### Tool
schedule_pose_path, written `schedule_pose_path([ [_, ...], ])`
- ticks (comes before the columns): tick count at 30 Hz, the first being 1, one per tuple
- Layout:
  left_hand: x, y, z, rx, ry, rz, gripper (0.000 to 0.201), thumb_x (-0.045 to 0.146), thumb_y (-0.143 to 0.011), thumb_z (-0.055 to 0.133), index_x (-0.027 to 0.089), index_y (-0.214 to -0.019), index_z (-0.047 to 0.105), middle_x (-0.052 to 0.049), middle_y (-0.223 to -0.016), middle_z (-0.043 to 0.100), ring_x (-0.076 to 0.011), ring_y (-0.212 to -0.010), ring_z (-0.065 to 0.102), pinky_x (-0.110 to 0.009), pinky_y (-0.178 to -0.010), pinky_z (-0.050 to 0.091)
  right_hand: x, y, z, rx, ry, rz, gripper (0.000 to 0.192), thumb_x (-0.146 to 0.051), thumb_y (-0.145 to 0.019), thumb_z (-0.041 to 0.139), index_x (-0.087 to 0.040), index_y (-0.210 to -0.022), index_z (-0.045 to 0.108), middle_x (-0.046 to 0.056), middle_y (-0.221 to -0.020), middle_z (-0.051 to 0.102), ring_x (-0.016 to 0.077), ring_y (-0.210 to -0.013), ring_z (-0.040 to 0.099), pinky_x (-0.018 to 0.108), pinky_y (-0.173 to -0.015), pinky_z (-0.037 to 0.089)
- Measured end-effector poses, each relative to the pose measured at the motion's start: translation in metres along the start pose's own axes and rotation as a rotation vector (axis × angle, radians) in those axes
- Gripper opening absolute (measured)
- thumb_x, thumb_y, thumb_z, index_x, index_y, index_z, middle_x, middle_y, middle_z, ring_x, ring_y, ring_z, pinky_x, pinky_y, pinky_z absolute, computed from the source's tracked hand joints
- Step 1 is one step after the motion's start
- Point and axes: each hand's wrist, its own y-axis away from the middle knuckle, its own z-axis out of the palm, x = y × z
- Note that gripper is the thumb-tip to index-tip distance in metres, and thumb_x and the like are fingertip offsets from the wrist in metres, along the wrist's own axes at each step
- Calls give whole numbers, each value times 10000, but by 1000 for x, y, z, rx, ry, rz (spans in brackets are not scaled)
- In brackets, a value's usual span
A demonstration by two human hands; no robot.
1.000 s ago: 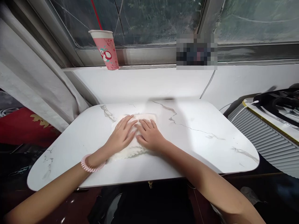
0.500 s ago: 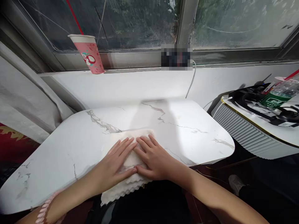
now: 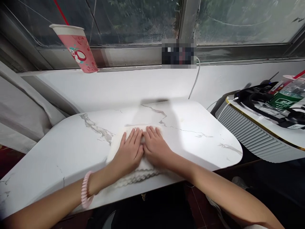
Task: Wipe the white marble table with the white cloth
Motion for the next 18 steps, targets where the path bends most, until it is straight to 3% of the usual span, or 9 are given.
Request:
schedule_pose_path([
  [3, -6, -41, 5, -9, 18, -65, 575, 308, -971, 230, 98, -1491, 357, -158, -1546, 377, -297, -1464, 281, -566, -1199, 183, 22, -37, -4, 78, -100, 76, 410, -213, -955, 282, -117, -1273, 522, 173, -1415, 524, 286, -1443, 323, 571, -1182, 217],
  [6, -14, -83, 11, -5, 38, -106, 557, 308, -974, 253, 120, -1488, 358, -154, -1545, 382, -305, -1462, 284, -576, -1191, 178, 45, -76, -6, 191, -204, 101, 358, -266, -998, 221, -212, -1085, 564, 84, -1203, 651, 235, -1286, 496, 535, -1162, 242],
  [12, -31, -145, 20, -11, 38, -130, 558, 277, -968, 263, 75, -1481, 351, -167, -1553, 363, -311, -1455, 287, -575, -1194, 148, 91, -136, -8, 238, -44, -5, 301, -252, -977, 291, -184, -1020, 582, 111, -1101, 665, 238, -1067, 569, 432, -1033, 352],
  [18, -40, -177, 27, 8, 40, -146, 554, 268, -975, 240, 50, -1474, 344, -178, -1540, 382, -290, -1440, 310, -557, -1198, 155, 117, -167, -9, 252, -57, -13, 329, -220, -964, 289, -176, -1050, 603, 101, -1096, 677, 227, -1039, 584, 364, -985, 378],
])
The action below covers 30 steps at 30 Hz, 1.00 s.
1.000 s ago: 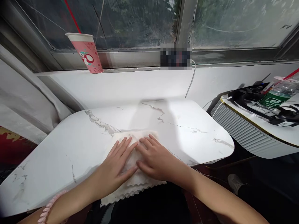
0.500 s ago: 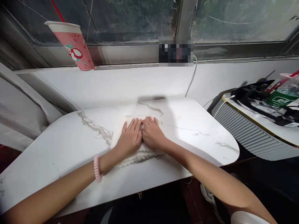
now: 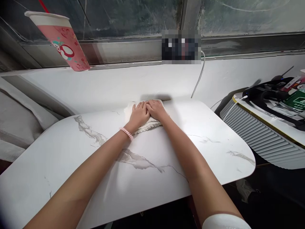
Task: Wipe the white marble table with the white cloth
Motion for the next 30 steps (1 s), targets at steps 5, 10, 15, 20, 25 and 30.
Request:
schedule_pose_path([
  [5, 3, -14, 6, 29, -20, 17, 533, 252, -967, 258, 55, -1446, 385, -184, -1498, 440, -303, -1401, 361, -564, -1183, 184, 12, -9, -2, -11, -1, 52, 337, -202, -912, 331, -168, -1080, 621, 102, -1138, 681, 251, -1068, 579, 387, -987, 394],
  [10, 16, -24, 13, 40, -65, -18, 553, 259, -968, 265, -8, -1438, 381, -213, -1498, 424, -324, -1402, 348, -555, -1183, 177, 29, -9, -12, 4, -37, 50, 360, -214, -860, 373, -168, -1101, 636, 95, -1169, 683, 268, -1085, 584, 412, -970, 427],
  [15, 38, -31, 20, 9, -60, 12, 536, 274, -976, 262, 49, -1442, 401, -168, -1523, 411, -279, -1419, 335, -505, -1201, 168, 51, 5, -29, 35, -17, 76, 371, -243, -847, 371, -186, -1096, 641, 102, -1169, 681, 286, -1077, 589, 454, -968, 439],
  [20, 74, -29, 27, -38, -40, 34, 560, 300, -985, 228, 66, -1474, 367, -148, -1548, 379, -256, -1447, 296, -487, -1213, 145, 70, 35, -51, 80, -7, 64, 367, -247, -835, 364, -195, -1070, 641, 103, -1154, 686, 292, -1083, 588, 465, -976, 441],
  [25, 100, -9, 30, -32, -10, 51, 581, 297, -986, 210, 26, -1483, 345, -170, -1557, 357, -275, -1461, 271, -516, -1210, 149, 69, 67, -65, 85, 41, 65, 370, -258, -847, 349, -194, -1072, 636, 108, -1146, 687, 293, -1072, 600, 473, -979, 440],
  [30, 110, 25, 23, -53, -13, 101, 578, 284, -988, 217, 12, -1484, 337, -186, -1559, 343, -302, -1462, 266, -566, -1196, 153, 46, 103, -71, 104, 82, 42, 381, -257, -867, 342, -172, -1110, 623, 133, -1189, 668, 297, -1165, 570, 492, -1039, 400],
])
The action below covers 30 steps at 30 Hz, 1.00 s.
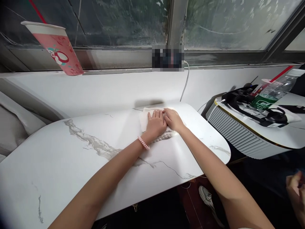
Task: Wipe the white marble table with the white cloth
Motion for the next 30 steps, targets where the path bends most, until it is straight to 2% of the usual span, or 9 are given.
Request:
schedule_pose_path([
  [5, 11, 56, -9, 6, -8, 95, 574, 271, -990, 217, 1, -1481, 341, -201, -1543, 361, -319, -1460, 272, -587, -1184, 171, -43, 57, -12, 36, 87, 23, 392, -258, -903, 326, -142, -1139, 616, 166, -1247, 633, 299, -1232, 536, 506, -1057, 401],
  [8, 10, 101, -17, 11, -5, 194, 581, 293, -978, 253, 20, -1480, 356, -194, -1537, 374, -327, -1449, 297, -586, -1178, 189, -81, 98, -15, 84, 141, 85, 401, -250, -928, 322, -129, -1195, 596, 171, -1321, 594, 304, -1280, 501, 537, -1092, 367],
  [11, 2, 147, -26, 12, -25, 272, 606, 327, -956, 311, 14, -1470, 375, -200, -1533, 375, -351, -1437, 316, -586, -1172, 202, -124, 131, -17, 51, 133, 77, 414, -243, -935, 335, -115, -1261, 556, 172, -1384, 553, 301, -1342, 444, 548, -1116, 340],
  [14, -13, 180, -33, 56, -69, 314, 625, 333, -938, 350, 0, -1466, 376, -209, -1534, 370, -363, -1438, 310, -584, -1175, 190, -159, 144, -17, -14, 100, 43, 441, -223, -934, 343, -110, -1329, 504, 154, -1418, 531, 275, -1390, 388, 536, -1160, 287],
  [16, -24, 193, -36, 92, -94, 313, 624, 314, -929, 355, -5, -1466, 374, -206, -1534, 373, -357, -1441, 306, -574, -1181, 176, -173, 143, -15, -69, 87, 28, 454, -213, -932, 342, -103, -1346, 492, 148, -1429, 522, 269, -1400, 371, 526, -1178, 260],
  [19, -38, 198, -37, 109, -107, 277, 614, 286, -918, 352, -1, -1460, 384, -198, -1527, 393, -337, -1441, 313, -552, -1189, 170, -182, 131, -9, -141, 78, 18, 459, -214, -930, 340, -89, -1340, 502, 154, -1430, 518, 285, -1393, 369, 531, -1183, 239],
  [23, -54, 185, -35, 106, -114, 183, 605, 272, -908, 347, 8, -1450, 398, -199, -1505, 429, -327, -1428, 342, -548, -1187, 184, -177, 101, 5, -199, 66, -20, 448, -223, -924, 348, -75, -1309, 523, 159, -1418, 523, 304, -1368, 380, 528, -1178, 229],
  [27, -73, 152, -36, 82, -100, 35, 585, 234, -912, 324, 4, -1445, 395, -195, -1501, 436, -322, -1418, 358, -549, -1181, 217, -165, 57, 24, -211, 55, -59, 405, -203, -909, 353, -91, -1254, 533, 159, -1371, 549, 298, -1311, 421, 498, -1150, 262],
  [30, -93, 120, -39, 75, -55, -28, 555, 209, -921, 305, 28, -1436, 404, -186, -1491, 454, -301, -1409, 372, -540, -1181, 227, -155, 18, 42, -182, 47, -45, 314, -165, -882, 353, -143, -1119, 557, 145, -1223, 616, 276, -1190, 500, 468, -1095, 316],
])
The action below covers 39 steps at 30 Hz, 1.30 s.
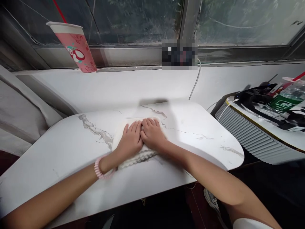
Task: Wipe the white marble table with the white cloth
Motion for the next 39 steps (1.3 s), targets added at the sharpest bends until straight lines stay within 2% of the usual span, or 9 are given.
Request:
schedule_pose_path([
  [2, -13, -21, 1, 16, 40, -9, 529, 208, -932, 297, 56, -1425, 416, -173, -1475, 476, -278, -1397, 388, -520, -1184, 227, 8, -25, 8, 29, -21, 26, 261, -153, -870, 353, -174, -1037, 553, 129, -1138, 639, 264, -1118, 532, 447, -1054, 345],
  [5, -28, -46, 4, 47, 80, -18, 496, 211, -940, 296, 74, -1396, 435, -165, -1454, 496, -263, -1383, 397, -508, -1185, 219, 19, -55, 18, 75, -59, 37, 229, -152, -865, 355, -194, -987, 544, 119, -1115, 645, 256, -1099, 541, 422, -1029, 354],
  [13, -61, -85, 12, 72, 88, -76, 438, 202, -942, 325, 102, -1347, 457, -164, -1419, 518, -258, -1346, 426, -501, -1176, 215, 29, -106, 32, 76, -59, 9, 218, -146, -875, 351, -190, -961, 546, 113, -1075, 657, 248, -1066, 553, 392, -1001, 358],
  [19, -93, -96, 6, 69, 81, -60, 396, 193, -943, 325, 123, -1295, 492, -146, -1359, 563, -245, -1282, 479, -471, -1158, 246, 17, -135, 47, 85, -44, 20, 205, -168, -914, 355, -183, -982, 547, 108, -1114, 659, 256, -1095, 543, 397, -1012, 346],
  [24, -95, -88, 6, 75, 11, -118, 462, 208, -956, 296, 70, -1368, 451, -169, -1431, 509, -271, -1349, 425, -475, -1166, 238, 8, -135, 49, 77, -46, -2, 224, -150, -927, 336, -182, -986, 550, 108, -1113, 663, 243, -1103, 544, 387, -1034, 339],
  [27, -88, -76, 4, 35, -37, -123, 518, 211, -949, 289, 33, -1421, 404, -180, -1486, 456, -290, -1395, 379, -487, -1176, 225, 2, -121, 45, 61, -57, -14, 244, -139, -936, 322, -169, -1005, 554, 119, -1133, 655, 238, -1143, 532, 393, -1075, 314],
  [30, -76, -50, -1, 20, -65, -86, 541, 205, -940, 271, 30, -1435, 401, -178, -1498, 447, -285, -1405, 376, -491, -1181, 230, -9, -96, 40, 42, -71, -10, 265, -135, -933, 323, -144, -1054, 558, 142, -1188, 637, 248, -1222, 496, 428, -1126, 268],
  [35, -45, 31, -10, 94, -133, -71, 562, 231, -936, 250, 13, -1423, 428, -207, -1465, 480, -324, -1393, 400, -534, -1158, 272, -43, -22, 26, 1, -132, -47, 302, -175, -901, 408, -132, -1150, 572, 147, -1432, 495, 288, -1413, 307, 503, -1188, 183],
  [39, -25, 100, -21, 163, -198, 71, 599, 237, -941, 265, 32, -1503, 288, -206, -1461, 485, -321, -1400, 398, -520, -1173, 250, -78, 37, 11, -101, -232, -28, 395, -176, -873, 432, -115, -1245, 549, 159, -1454, 477, 290, -1433, 292, 532, -1213, 150],
])
